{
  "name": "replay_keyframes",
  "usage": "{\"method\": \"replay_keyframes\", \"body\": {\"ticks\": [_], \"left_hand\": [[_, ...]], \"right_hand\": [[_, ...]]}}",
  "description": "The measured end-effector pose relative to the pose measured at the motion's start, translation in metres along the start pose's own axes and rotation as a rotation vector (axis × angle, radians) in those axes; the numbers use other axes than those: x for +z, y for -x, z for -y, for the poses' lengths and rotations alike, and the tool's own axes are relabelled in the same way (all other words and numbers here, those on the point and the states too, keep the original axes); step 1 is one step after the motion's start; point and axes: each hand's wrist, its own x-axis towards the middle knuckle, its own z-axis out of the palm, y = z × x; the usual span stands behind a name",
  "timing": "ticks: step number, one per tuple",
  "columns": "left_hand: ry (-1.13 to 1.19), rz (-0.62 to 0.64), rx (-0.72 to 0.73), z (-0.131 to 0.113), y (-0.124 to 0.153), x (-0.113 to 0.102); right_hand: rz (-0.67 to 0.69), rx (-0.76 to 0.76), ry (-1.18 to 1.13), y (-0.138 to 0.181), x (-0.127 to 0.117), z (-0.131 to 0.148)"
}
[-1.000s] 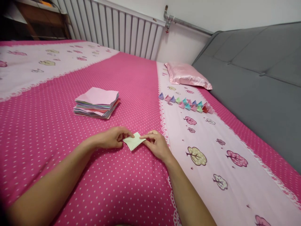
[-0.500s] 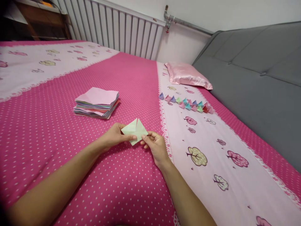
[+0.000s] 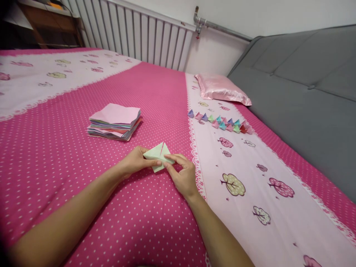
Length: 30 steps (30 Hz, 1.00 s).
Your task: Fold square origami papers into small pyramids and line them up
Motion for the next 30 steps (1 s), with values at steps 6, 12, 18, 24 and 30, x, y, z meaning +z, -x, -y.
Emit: {"method": "replay_keyframes", "body": {"ticks": [6,12,18,24,30], "left_hand": [[-0.052,0.0,0.07,0.0019,-0.0031,-0.0002],[-0.073,-0.084,0.07,-0.0009,-0.0036,0.0005],[0.002,-0.115,0.06,-0.0054,-0.0023,0.0025],[0.119,-0.078,0.043,-0.0053,-0.0017,0.0047],[0.063,-0.065,0.052,-0.0009,-0.0017,0.004]], "right_hand": [[0.022,0.021,0.001,-0.0007,-0.0004,-0.0001],[0.034,0.052,0.018,-0.0007,0.0,-0.0004],[0.027,0.072,-0.02,0.0,0.0002,-0.0024],[0.063,0.087,-0.002,-0.0005,-0.0017,-0.0008],[0.123,0.097,-0.014,-0.0012,-0.0023,0.001]]}}
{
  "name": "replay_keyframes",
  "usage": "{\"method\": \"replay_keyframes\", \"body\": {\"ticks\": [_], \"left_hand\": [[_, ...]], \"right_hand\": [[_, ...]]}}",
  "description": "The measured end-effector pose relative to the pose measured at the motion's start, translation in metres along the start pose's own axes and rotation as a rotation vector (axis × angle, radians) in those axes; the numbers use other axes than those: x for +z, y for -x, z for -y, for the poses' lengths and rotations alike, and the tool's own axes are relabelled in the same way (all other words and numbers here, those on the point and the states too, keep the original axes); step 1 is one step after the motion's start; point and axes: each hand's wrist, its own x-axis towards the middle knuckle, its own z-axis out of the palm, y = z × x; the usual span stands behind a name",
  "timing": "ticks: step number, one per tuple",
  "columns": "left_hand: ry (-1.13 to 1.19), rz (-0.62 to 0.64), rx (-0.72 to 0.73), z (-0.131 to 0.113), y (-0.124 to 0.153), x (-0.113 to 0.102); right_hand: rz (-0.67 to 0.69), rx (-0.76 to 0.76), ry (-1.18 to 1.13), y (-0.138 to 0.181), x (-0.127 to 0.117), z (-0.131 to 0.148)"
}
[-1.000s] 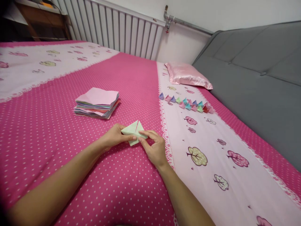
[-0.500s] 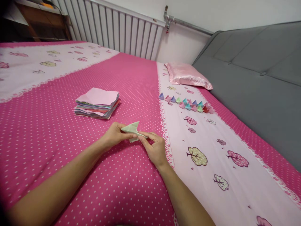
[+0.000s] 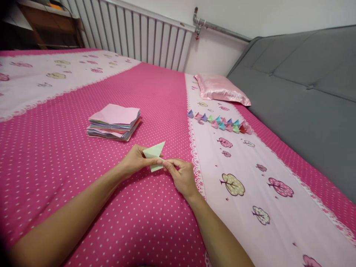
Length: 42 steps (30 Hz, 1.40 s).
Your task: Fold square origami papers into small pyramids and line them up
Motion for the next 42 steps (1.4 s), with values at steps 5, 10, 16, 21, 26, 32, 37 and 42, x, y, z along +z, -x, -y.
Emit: {"method": "replay_keyframes", "body": {"ticks": [5,10,16,21,26,32,37,42], "left_hand": [[-0.071,-0.012,0.043,0.0003,-0.0002,-0.0002],[-0.065,-0.073,0.09,-0.0014,0.0,-0.0001],[-0.071,-0.129,0.067,0.0018,0.0004,-0.002],[-0.075,-0.162,0.081,0.0035,-0.0005,-0.0012],[-0.065,-0.16,0.091,0.003,-0.0001,0.0],[-0.041,-0.146,0.072,0.0008,0.0002,-0.0002],[-0.03,-0.11,0.056,-0.002,0.002,0.0034],[0.022,-0.063,0.052,-0.0023,0.0028,0.007]], "right_hand": [[-0.015,-0.009,-0.014,0.0002,0.0009,-0.0013],[-0.147,0.005,-0.016,0.0005,0.0008,-0.0034],[-0.195,-0.014,0.013,0.0003,-0.0005,-0.0023],[-0.179,-0.04,0.043,0.002,-0.0026,0.0006],[-0.171,-0.05,0.08,0.002,-0.0045,-0.0005],[-0.169,-0.079,0.048,-0.0012,-0.0031,-0.0017],[-0.178,-0.096,0.023,0.0004,0.0003,0.0001],[-0.15,-0.159,0.078,0.0007,0.0004,0.0016]]}}
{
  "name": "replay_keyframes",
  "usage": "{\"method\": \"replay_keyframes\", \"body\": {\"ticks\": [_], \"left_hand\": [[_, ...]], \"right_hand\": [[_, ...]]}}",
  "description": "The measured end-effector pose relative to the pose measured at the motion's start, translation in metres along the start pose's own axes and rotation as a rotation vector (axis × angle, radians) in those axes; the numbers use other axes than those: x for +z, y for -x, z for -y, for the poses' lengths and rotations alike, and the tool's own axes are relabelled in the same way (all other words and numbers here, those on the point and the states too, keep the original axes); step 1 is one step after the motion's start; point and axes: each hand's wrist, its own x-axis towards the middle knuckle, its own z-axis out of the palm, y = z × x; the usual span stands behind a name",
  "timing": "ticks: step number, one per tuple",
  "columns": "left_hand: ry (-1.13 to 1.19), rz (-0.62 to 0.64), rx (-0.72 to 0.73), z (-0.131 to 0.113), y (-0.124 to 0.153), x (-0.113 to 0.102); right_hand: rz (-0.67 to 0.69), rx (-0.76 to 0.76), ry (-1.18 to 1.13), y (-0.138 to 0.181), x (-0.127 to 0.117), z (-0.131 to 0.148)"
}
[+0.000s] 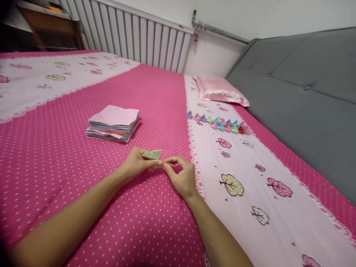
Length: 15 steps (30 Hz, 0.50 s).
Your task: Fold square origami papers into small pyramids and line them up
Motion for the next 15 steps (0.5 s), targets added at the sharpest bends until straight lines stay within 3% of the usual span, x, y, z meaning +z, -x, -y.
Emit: {"method": "replay_keyframes", "body": {"ticks": [7,15], "left_hand": [[0.045,0.107,0.03,-0.0066,0.002,0.0019],[0.068,0.064,0.016,-0.0036,0.0019,0.0027]], "right_hand": [[0.07,-0.094,-0.008,0.0007,-0.0006,-0.0022],[0.029,-0.138,-0.022,0.0014,-0.0022,-0.0003]]}}
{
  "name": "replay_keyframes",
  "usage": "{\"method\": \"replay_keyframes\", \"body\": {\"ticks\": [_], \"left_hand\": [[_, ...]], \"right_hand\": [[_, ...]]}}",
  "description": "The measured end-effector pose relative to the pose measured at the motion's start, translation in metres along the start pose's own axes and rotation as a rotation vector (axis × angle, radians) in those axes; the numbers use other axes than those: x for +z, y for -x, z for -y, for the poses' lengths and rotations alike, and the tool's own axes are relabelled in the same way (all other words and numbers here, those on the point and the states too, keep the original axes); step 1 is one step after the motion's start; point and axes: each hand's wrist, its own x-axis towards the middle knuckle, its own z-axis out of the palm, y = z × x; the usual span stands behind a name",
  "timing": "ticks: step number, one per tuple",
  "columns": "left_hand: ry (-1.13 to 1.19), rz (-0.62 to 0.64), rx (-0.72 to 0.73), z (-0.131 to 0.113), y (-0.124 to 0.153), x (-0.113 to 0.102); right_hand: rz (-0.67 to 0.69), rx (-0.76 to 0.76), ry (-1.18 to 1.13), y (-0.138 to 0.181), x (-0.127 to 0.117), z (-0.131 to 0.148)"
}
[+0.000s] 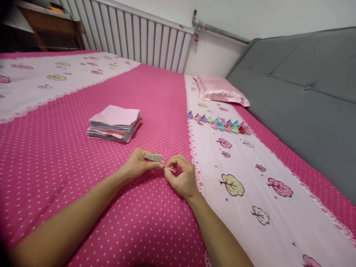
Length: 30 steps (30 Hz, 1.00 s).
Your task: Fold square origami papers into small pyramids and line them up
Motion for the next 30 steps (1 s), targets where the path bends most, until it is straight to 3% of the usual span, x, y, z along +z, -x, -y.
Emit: {"method": "replay_keyframes", "body": {"ticks": [7,17,24,30], "left_hand": [[-0.018,-0.06,-0.039,0.005,-0.003,-0.007],[0.058,-0.264,-0.018,0.001,-0.005,-0.016],[0.092,-0.111,-0.076,0.006,0.0,0.0],[0.147,-0.01,-0.105,0.003,0.0,0.0]], "right_hand": [[-0.023,0.03,0.027,-0.001,-0.002,0.0],[-0.104,0.093,-0.041,-0.003,-0.007,-0.006],[-0.019,0.267,-0.359,-0.001,0.006,-0.009],[-0.085,0.399,-0.442,-0.001,0.007,-0.013]]}}
